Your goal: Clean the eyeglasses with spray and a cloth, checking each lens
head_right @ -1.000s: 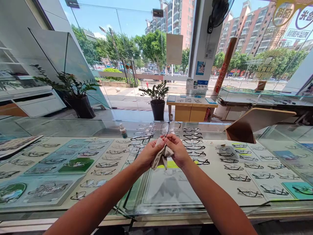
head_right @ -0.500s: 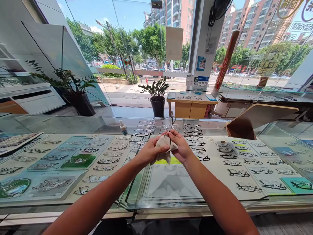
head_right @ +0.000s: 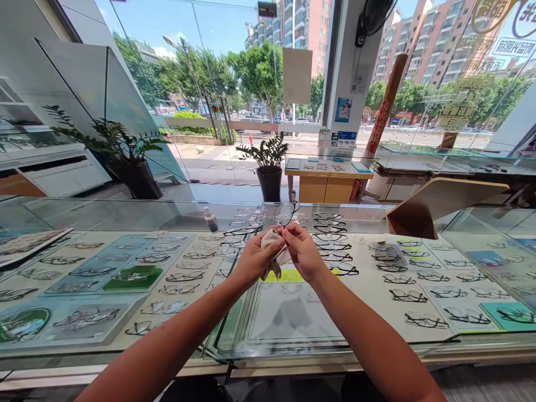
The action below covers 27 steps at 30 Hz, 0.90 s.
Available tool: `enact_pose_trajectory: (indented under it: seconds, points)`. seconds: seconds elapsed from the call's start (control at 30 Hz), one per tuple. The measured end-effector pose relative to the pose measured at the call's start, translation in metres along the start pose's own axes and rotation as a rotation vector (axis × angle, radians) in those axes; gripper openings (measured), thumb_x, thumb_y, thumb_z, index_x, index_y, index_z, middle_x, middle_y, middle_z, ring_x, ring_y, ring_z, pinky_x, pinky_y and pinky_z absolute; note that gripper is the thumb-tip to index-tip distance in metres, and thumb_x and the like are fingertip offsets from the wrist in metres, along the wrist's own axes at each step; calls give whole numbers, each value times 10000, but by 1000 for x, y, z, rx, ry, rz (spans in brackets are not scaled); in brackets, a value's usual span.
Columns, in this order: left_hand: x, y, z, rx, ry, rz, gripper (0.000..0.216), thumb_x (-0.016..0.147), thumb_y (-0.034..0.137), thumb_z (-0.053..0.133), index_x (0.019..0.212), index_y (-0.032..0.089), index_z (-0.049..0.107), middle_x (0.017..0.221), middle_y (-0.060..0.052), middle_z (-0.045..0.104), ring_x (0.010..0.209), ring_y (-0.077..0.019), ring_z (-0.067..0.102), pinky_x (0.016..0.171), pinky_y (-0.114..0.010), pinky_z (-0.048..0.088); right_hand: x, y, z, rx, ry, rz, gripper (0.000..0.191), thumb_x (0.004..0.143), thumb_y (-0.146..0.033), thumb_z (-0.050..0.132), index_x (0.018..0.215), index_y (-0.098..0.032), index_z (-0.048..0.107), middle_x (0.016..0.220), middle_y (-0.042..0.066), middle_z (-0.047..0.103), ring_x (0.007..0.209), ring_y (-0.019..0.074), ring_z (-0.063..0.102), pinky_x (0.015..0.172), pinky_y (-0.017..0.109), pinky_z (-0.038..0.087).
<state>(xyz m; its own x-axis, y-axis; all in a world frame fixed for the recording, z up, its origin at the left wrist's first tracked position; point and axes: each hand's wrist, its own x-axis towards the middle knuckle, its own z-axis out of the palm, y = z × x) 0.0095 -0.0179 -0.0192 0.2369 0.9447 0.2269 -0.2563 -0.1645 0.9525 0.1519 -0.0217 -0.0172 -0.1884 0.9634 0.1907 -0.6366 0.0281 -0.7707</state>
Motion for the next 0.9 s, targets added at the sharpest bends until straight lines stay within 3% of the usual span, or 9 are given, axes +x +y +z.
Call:
enact_pose_trajectory:
  seconds: [0.2, 0.4, 0.5, 0.63, 0.73, 0.9]
  points:
    - [1, 2, 0, 38, 85, 60, 547, 776, 658, 840, 999, 162, 777, 853, -30, 696, 700, -122, 585, 670, -248, 493, -3, 3, 5, -180, -3, -147, 221, 831, -478, 850, 855, -270, 777, 1031, 9, 797, 1012, 205, 697, 1017, 327, 525]
    - [2, 2, -3, 136, -42, 52, 598, 853, 749, 703, 760, 160, 670, 689, -4, 568, 634, -127, 486, 619, -262, 416, -2, -5, 3, -130, 64, -68, 264, 742, -444, 925, 768, -248, 750, 960, 16, 811, 912, 190, 713, 895, 311, 566]
    - [3, 3, -7, 112, -181, 0, 573, 849, 723, 727, 823, 156, 649, 711, 2, 553, 630, -117, 446, 613, -253, 387, 1, -10, -1, -80, 102, -35, 269, 716, -405, 946, 771, -235, 745, 958, 22, 820, 861, 169, 708, 812, 279, 569]
    - [1, 5, -10, 112, -305, -29, 533, 825, 613, 813, 1038, 139, 695, 829, -29, 621, 713, -135, 513, 654, -247, 416, 3, -12, -5, -42, 124, -15, 299, 703, -412, 957, 772, -222, 736, 978, 39, 832, 789, 160, 690, 742, 280, 569]
    - [0, 4, -9, 133, -243, -34, 581, 764, 551, 880, 1131, 134, 712, 877, -35, 654, 723, -138, 541, 647, -247, 430, 3, -10, -5, -29, 112, 8, 323, 686, -419, 972, 762, -214, 735, 999, 40, 833, 800, 158, 691, 743, 275, 573]
    - [3, 3, -5, 145, -86, 7, 543, 785, 618, 836, 1046, 149, 753, 860, -40, 676, 718, -145, 574, 670, -262, 465, 2, -3, -3, -56, 76, 52, 335, 704, -460, 965, 829, -217, 771, 1056, 39, 829, 817, 146, 699, 701, 251, 555]
